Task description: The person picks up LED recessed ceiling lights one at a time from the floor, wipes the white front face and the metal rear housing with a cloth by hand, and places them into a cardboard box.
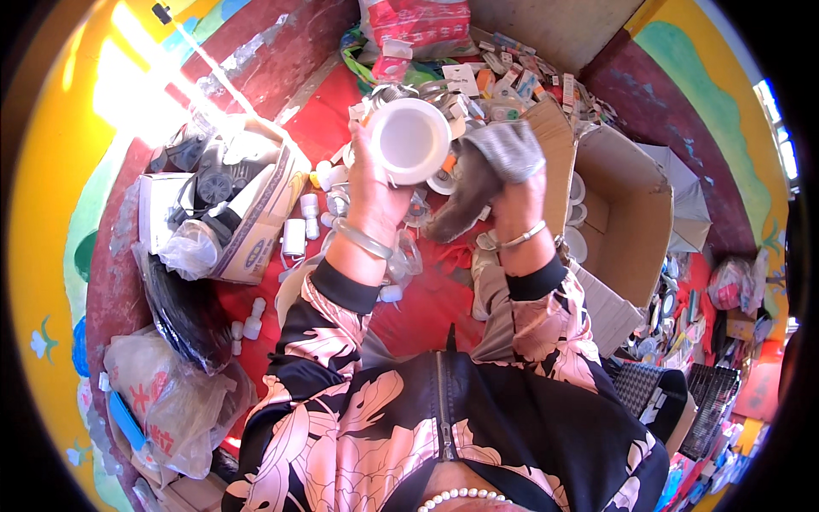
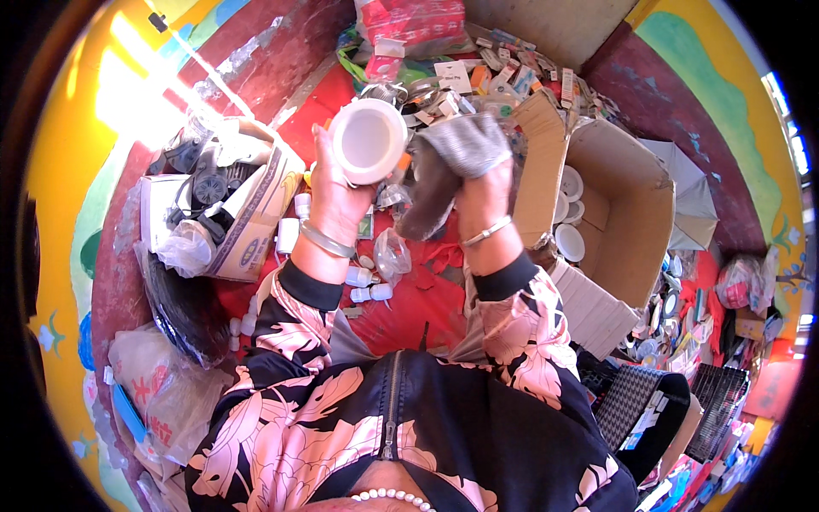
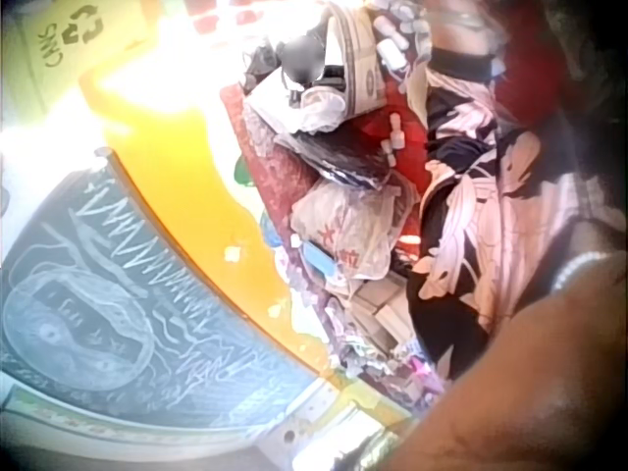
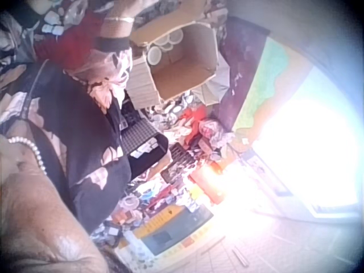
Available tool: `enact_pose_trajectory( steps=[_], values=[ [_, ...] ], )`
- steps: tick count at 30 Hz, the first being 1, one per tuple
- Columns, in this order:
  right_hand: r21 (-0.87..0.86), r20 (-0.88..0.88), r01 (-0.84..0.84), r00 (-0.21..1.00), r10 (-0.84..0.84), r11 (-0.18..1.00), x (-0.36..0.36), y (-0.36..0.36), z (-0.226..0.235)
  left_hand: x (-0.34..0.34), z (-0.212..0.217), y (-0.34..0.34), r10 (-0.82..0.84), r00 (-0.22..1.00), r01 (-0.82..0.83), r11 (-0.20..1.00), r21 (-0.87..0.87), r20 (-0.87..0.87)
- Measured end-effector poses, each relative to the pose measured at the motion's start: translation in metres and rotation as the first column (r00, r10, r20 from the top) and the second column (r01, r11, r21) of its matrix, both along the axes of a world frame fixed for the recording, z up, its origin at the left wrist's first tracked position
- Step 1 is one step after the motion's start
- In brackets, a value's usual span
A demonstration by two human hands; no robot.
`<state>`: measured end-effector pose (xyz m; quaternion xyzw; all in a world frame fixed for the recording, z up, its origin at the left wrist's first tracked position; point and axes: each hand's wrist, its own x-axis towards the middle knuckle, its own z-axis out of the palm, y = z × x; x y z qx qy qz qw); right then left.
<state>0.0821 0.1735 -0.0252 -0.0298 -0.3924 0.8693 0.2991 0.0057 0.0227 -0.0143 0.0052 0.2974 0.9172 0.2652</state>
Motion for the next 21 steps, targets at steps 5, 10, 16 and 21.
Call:
enact_pose_trajectory(
  steps=[5,10,16,21],
  values=[
    [0.013,-0.038,0.000,0.999,0.000,1.000,0.014,0.049,-0.009,-0.019,-0.019,-0.018,-0.145,0.989,0.122,0.908,0.401,0.028],
    [0.008,-0.153,-0.148,0.977,0.148,0.989,0.020,0.038,-0.006,-0.018,-0.003,-0.021,-0.323,0.946,0.248,0.757,0.604,0.016],
    [-0.065,-0.217,-0.304,0.934,0.284,0.950,0.023,0.013,0.009,-0.015,-0.004,-0.028,-0.411,0.900,0.372,0.551,0.747,-0.145],
    [0.024,-0.048,-0.209,0.977,0.209,0.978,0.022,-0.001,0.023,-0.008,-0.002,-0.030,-0.396,0.888,0.426,0.521,0.740,-0.233]
  ],
)
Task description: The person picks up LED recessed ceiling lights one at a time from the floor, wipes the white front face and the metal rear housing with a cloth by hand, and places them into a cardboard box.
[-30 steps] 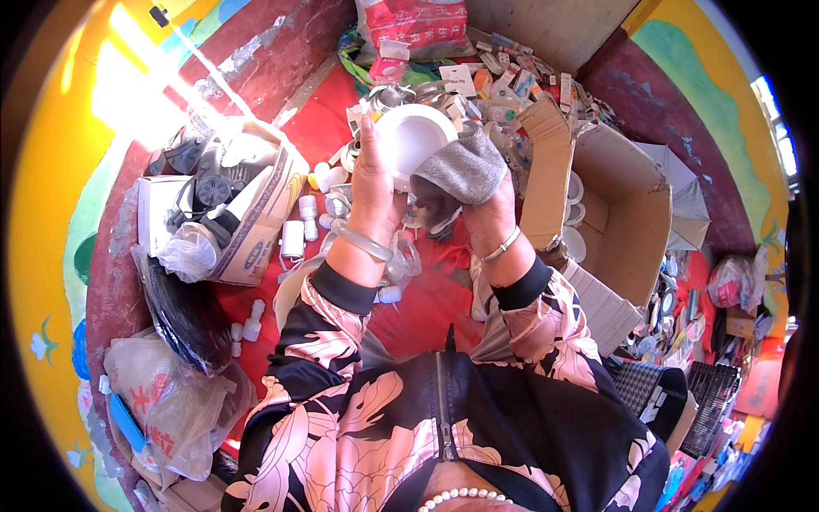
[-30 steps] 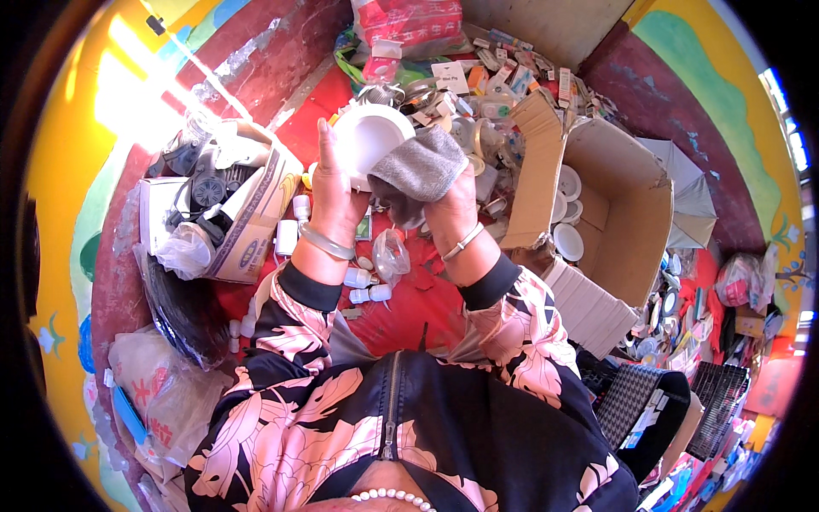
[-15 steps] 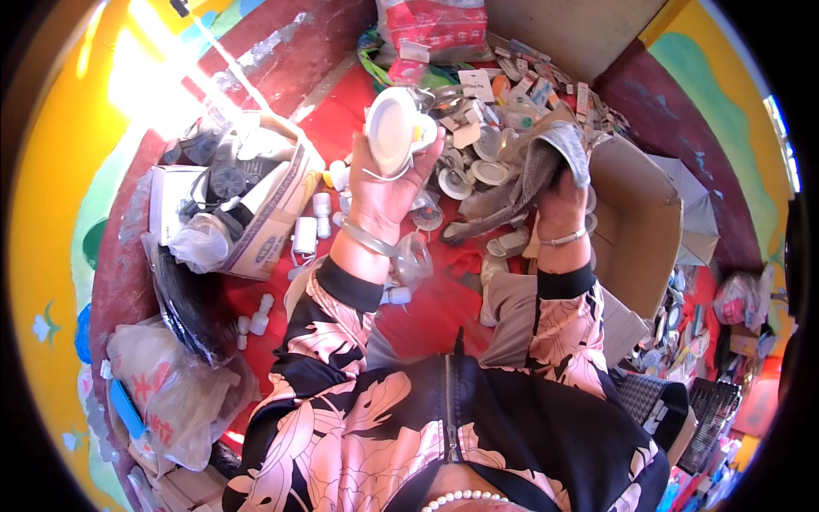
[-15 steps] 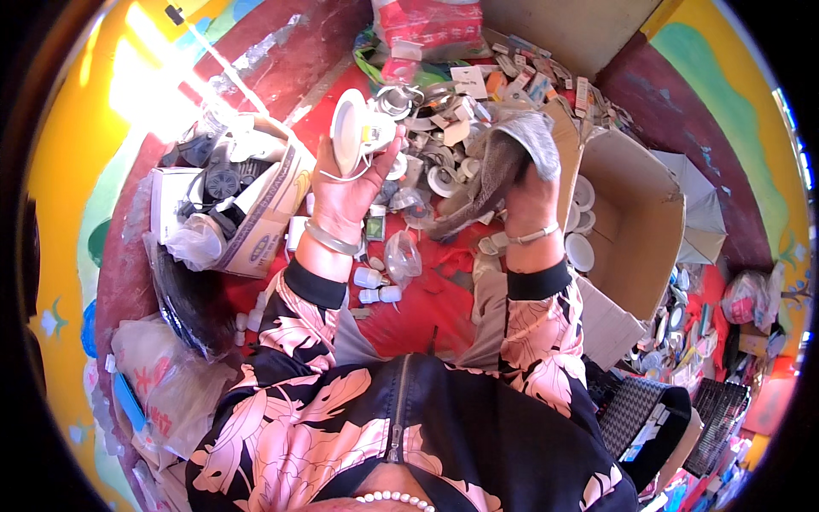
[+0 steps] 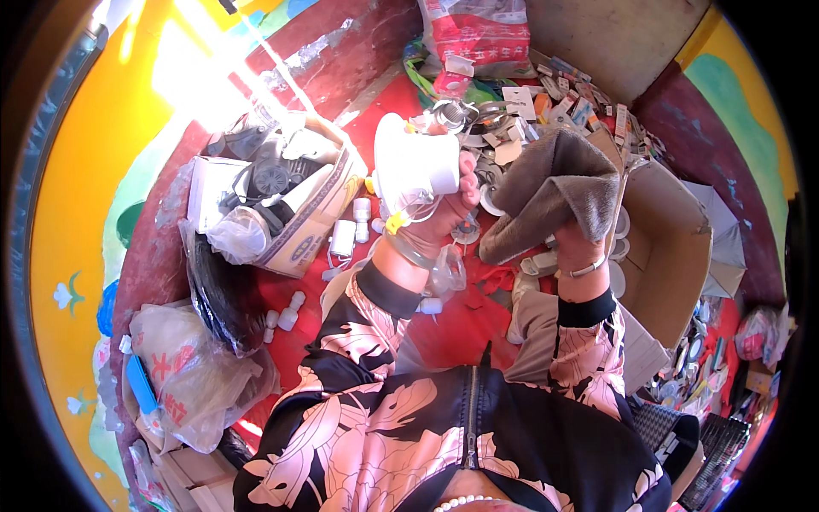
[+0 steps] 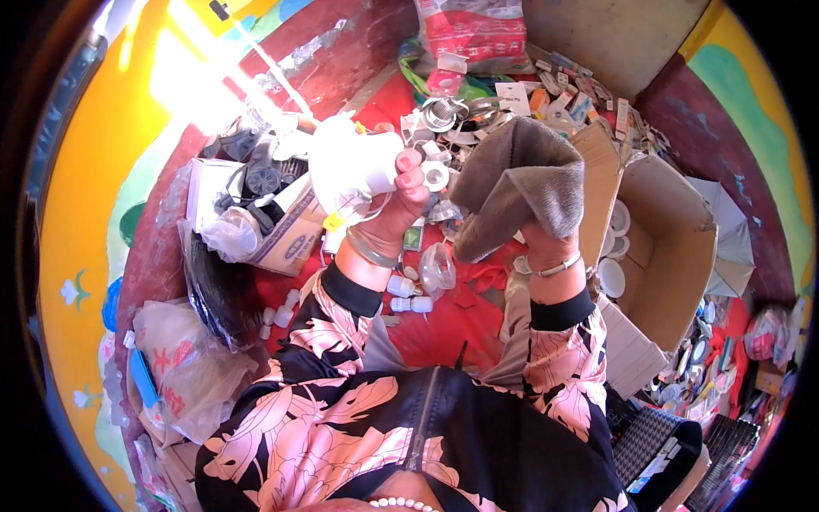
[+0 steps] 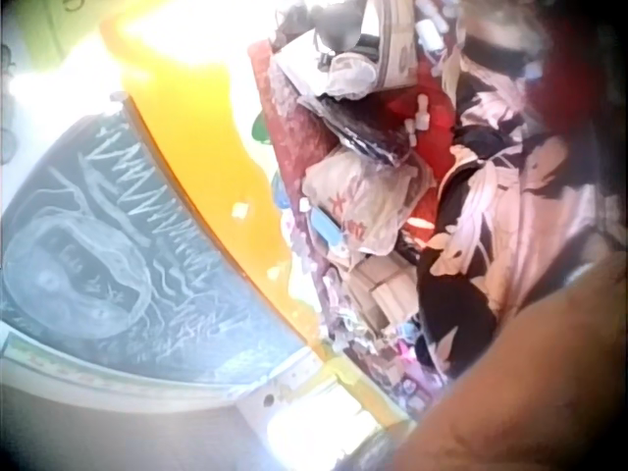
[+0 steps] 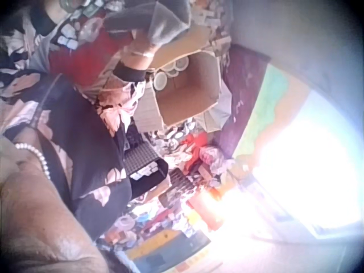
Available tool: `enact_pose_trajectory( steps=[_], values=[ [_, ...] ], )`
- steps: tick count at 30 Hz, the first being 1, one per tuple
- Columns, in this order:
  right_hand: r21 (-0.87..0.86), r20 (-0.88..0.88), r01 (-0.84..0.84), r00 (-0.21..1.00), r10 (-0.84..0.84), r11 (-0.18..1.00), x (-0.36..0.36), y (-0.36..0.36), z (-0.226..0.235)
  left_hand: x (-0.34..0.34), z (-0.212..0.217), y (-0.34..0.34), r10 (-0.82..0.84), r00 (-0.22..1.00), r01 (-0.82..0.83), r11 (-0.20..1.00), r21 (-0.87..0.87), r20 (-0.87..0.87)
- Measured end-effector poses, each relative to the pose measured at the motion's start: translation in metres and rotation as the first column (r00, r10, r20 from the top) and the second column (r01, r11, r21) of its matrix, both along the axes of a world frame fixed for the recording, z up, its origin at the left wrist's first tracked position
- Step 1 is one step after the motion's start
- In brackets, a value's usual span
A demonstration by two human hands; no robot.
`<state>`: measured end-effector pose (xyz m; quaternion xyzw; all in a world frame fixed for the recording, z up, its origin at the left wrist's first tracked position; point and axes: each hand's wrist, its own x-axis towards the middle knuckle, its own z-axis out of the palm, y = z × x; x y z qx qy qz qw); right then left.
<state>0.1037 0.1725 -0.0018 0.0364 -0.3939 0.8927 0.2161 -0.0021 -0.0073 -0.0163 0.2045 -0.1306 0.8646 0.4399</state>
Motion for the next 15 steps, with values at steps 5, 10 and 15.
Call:
enact_pose_trajectory(
  steps=[5,10,15],
  values=[
    [-0.042,-0.041,-0.044,0.998,0.042,0.998,0.000,0.011,-0.027,0.003,0.000,0.002,-0.065,0.997,0.068,0.995,0.074,-0.036],
    [-0.061,0.085,0.129,0.989,-0.124,0.990,0.007,-0.006,-0.013,0.007,-0.001,-0.001,-0.057,0.994,0.066,0.993,0.097,-0.096],
    [-0.225,0.204,0.056,0.979,-0.009,0.973,0.017,0.000,-0.023,0.006,-0.009,0.000,-0.076,0.973,0.108,0.985,0.138,-0.219]
  ],
)
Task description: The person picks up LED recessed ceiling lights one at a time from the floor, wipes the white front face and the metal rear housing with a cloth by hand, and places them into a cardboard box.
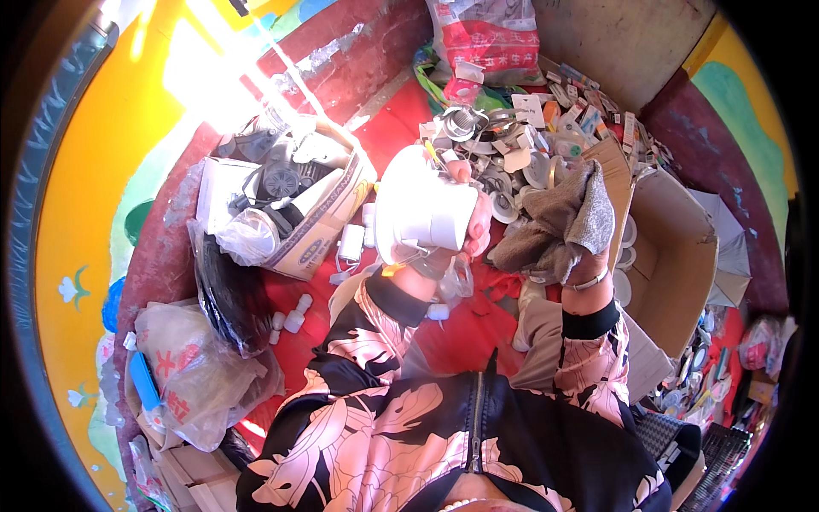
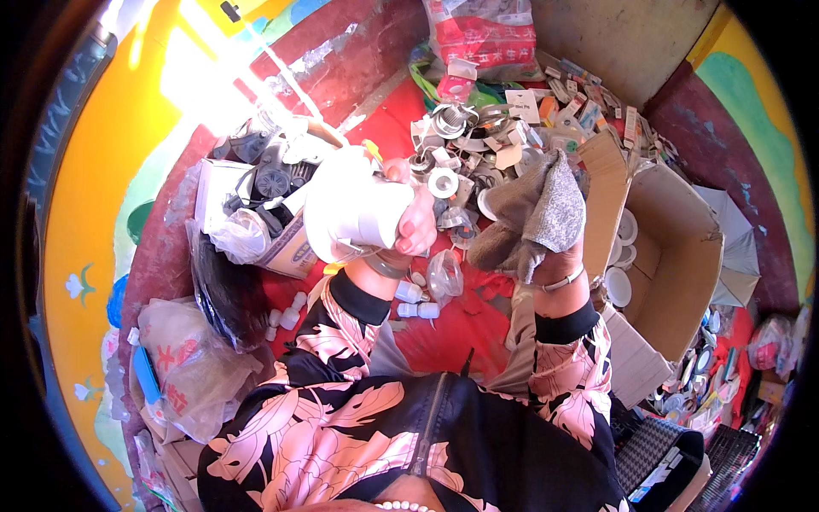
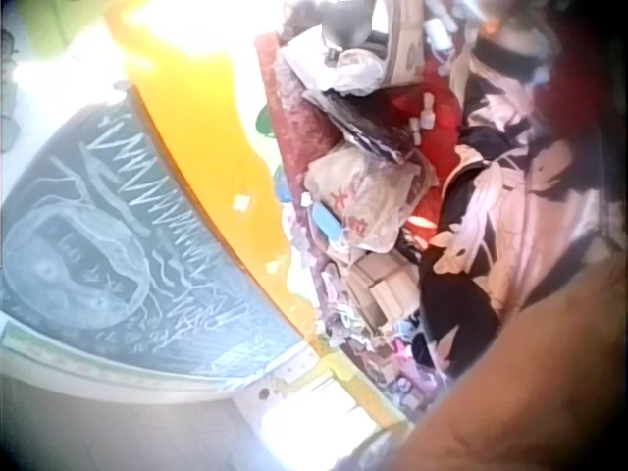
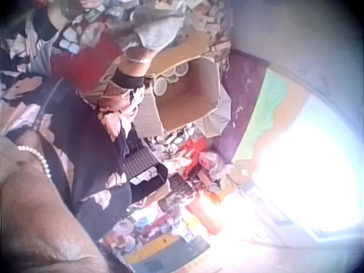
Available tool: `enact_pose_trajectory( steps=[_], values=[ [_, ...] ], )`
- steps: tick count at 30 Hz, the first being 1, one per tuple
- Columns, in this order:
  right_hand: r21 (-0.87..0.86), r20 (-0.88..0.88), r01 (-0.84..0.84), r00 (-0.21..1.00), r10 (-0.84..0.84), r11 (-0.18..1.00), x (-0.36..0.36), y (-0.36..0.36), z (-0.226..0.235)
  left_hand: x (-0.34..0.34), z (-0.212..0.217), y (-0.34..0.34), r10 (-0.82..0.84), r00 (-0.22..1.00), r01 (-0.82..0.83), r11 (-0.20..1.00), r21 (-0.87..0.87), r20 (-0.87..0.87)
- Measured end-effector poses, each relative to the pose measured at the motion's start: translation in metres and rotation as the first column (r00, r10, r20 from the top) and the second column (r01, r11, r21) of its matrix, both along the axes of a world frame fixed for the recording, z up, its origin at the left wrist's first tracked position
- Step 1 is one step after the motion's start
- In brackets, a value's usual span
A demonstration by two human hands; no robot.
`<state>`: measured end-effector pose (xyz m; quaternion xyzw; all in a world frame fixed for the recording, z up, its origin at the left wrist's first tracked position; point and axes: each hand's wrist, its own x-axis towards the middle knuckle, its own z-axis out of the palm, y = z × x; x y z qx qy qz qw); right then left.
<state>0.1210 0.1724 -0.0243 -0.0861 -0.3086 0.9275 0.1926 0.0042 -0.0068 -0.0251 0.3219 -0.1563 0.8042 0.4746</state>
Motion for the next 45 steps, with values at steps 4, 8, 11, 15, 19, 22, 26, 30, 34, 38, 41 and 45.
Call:
enact_pose_trajectory(
  steps=[4,8,11,15,19,22,26,30,34,38,41,45],
  values=[
    [0.036,-0.089,-0.036,0.995,0.039,0.999,-0.001,-0.002,-0.005,-0.001,0.001,-0.002,-0.002,0.999,0.001,0.999,-0.041,-0.043],
    [0.208,-0.081,0.013,0.997,0.004,0.978,-0.006,-0.002,-0.003,0.004,0.000,-0.004,0.154,0.987,-0.159,0.967,-0.201,-0.039],
    [0.212,-0.107,0.035,0.994,-0.012,0.977,-0.002,-0.018,0.030,0.001,0.014,0.001,0.103,0.994,-0.078,0.920,-0.384,0.045],
    [0.233,-0.117,0.039,0.993,-0.012,0.972,-0.005,-0.013,0.023,0.000,0.017,0.007,0.024,0.980,0.061,0.911,-0.407,0.200],
    [0.285,-0.153,0.029,0.988,0.015,0.958,-0.014,-0.013,0.017,0.001,0.013,0.013,-0.059,0.942,0.152,0.953,-0.261,0.332],
    [0.371,-0.210,-0.015,0.973,0.099,0.929,-0.023,-0.019,0.022,0.000,0.004,0.015,0.012,0.948,0.072,0.965,-0.251,0.317],
    [0.558,-0.247,-0.118,0.921,0.300,0.822,-0.033,-0.034,0.048,0.002,0.003,0.017,0.176,0.948,-0.079,0.937,-0.340,0.266],
    [0.739,-0.108,-0.040,0.978,0.176,0.672,-0.036,-0.045,0.060,0.000,0.008,0.021,0.365,0.928,-0.269,0.801,-0.535,0.080],
    [0.943,-0.076,0.096,0.994,-0.076,0.319,-0.031,-0.051,0.070,0.008,0.026,0.019,0.327,0.945,-0.264,0.782,-0.565,0.011],
    [0.941,-0.288,0.259,0.950,-0.117,-0.219,-0.025,-0.053,0.061,0.010,0.019,0.022,0.371,0.912,-0.390,0.652,-0.650,-0.175],
    [0.963,-0.232,0.197,0.954,-0.192,-0.186,-0.024,-0.053,0.039,0.010,0.012,0.023,0.353,0.913,-0.396,0.655,-0.644,-0.202],
    [0.693,0.017,0.130,0.980,-0.196,0.710,-0.028,-0.051,0.007,0.017,0.014,0.033,0.375,0.891,-0.436,0.553,-0.710,-0.255]
  ],
)
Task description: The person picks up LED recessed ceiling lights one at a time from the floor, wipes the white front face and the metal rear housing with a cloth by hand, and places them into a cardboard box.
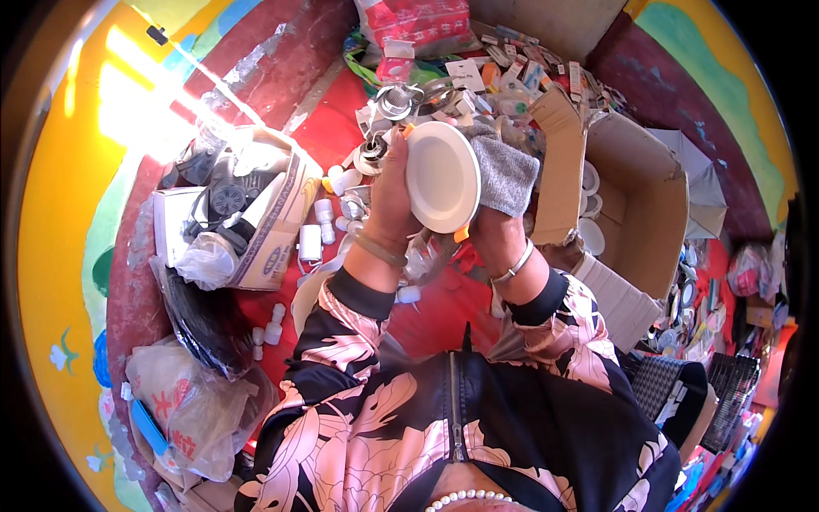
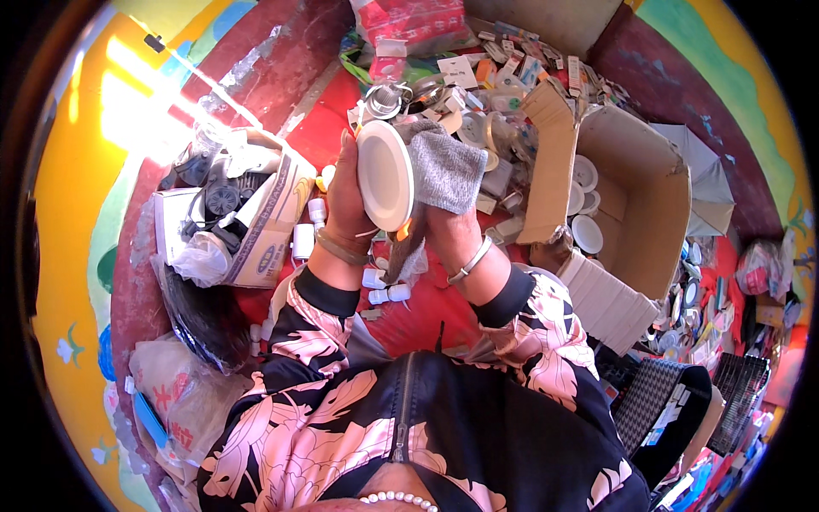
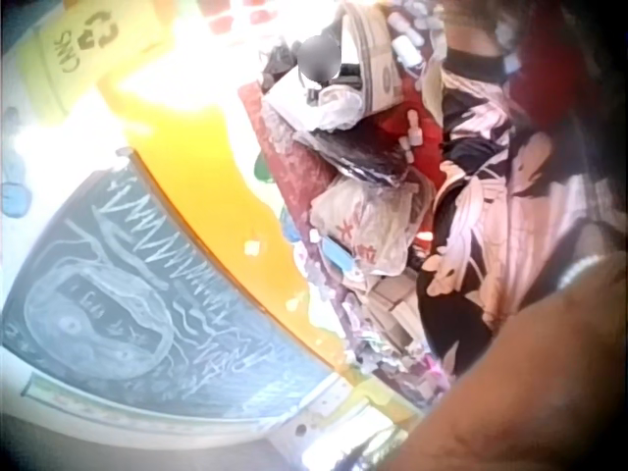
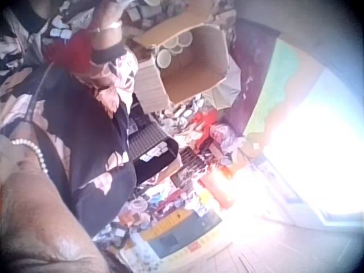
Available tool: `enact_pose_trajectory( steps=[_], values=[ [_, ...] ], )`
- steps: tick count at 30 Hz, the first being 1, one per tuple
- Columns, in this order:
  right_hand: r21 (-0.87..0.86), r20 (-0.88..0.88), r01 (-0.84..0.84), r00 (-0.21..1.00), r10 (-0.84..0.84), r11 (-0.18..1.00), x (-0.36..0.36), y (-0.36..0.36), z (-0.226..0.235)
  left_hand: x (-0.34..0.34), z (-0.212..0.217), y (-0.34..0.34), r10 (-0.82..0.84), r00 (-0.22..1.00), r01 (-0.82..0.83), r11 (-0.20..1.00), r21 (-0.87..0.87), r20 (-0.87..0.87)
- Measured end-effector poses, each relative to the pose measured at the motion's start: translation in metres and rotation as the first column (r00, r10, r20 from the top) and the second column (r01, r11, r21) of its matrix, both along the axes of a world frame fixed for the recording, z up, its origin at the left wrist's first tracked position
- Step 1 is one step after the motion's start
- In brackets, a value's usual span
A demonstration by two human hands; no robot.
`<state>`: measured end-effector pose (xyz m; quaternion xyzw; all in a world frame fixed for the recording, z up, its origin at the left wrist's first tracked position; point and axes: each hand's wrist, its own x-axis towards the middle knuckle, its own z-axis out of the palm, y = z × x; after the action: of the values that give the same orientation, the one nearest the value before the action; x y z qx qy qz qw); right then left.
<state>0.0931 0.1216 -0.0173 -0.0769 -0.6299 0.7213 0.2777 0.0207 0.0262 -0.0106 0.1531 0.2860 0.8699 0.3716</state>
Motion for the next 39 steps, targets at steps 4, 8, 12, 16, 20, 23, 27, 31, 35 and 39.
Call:
enact_pose_trajectory(
  steps=[4,8,12,16,20,23,27,31,35,39],
  values=[
    [-0.560,-0.059,-0.070,0.997,0.045,0.826,0.002,0.008,-0.006,0.000,-0.009,0.000,-0.008,0.995,0.006,1.000,0.021,0.100],
    [-0.177,-0.092,-0.001,0.996,-0.015,0.984,0.006,0.006,-0.017,-0.007,-0.024,0.003,-0.092,0.972,0.061,0.987,0.147,0.218],
    [-0.603,-0.218,-0.158,0.975,0.029,0.782,0.001,0.001,-0.022,0.003,-0.021,0.006,-0.097,0.968,0.062,0.986,0.153,0.233],
    [-0.625,-0.096,-0.058,0.995,-0.002,0.778,-0.004,-0.003,-0.009,0.005,-0.018,0.006,-0.059,0.959,0.018,0.989,0.148,0.278],
    [-0.678,0.011,-0.009,1.000,0.023,0.735,-0.006,-0.005,0.000,0.000,-0.025,0.007,0.004,0.976,-0.042,0.984,0.172,0.217],
    [-0.712,0.179,0.064,0.980,0.093,0.700,-0.009,0.003,0.000,-0.003,-0.019,0.006,-0.046,0.962,-0.005,0.982,0.188,0.269],
    [-0.690,-0.011,-0.032,0.999,0.035,0.723,-0.010,0.004,-0.014,0.005,-0.018,0.011,-0.009,0.946,-0.041,0.988,0.147,0.324],
    [-0.675,0.007,-0.017,1.000,0.029,0.738,-0.016,0.015,-0.028,0.006,-0.009,0.012,0.090,0.950,-0.118,0.990,0.077,0.299],
    [-0.742,0.096,0.027,0.993,0.067,0.670,-0.019,0.025,-0.032,-0.018,-0.043,0.006,0.176,0.897,-0.217,0.974,0.057,0.406],
    [-0.754,0.078,0.062,0.997,-0.005,0.654,-0.021,0.027,-0.016,-0.016,-0.033,0.002,0.284,0.912,-0.301,0.954,0.012,0.295]
  ],
)
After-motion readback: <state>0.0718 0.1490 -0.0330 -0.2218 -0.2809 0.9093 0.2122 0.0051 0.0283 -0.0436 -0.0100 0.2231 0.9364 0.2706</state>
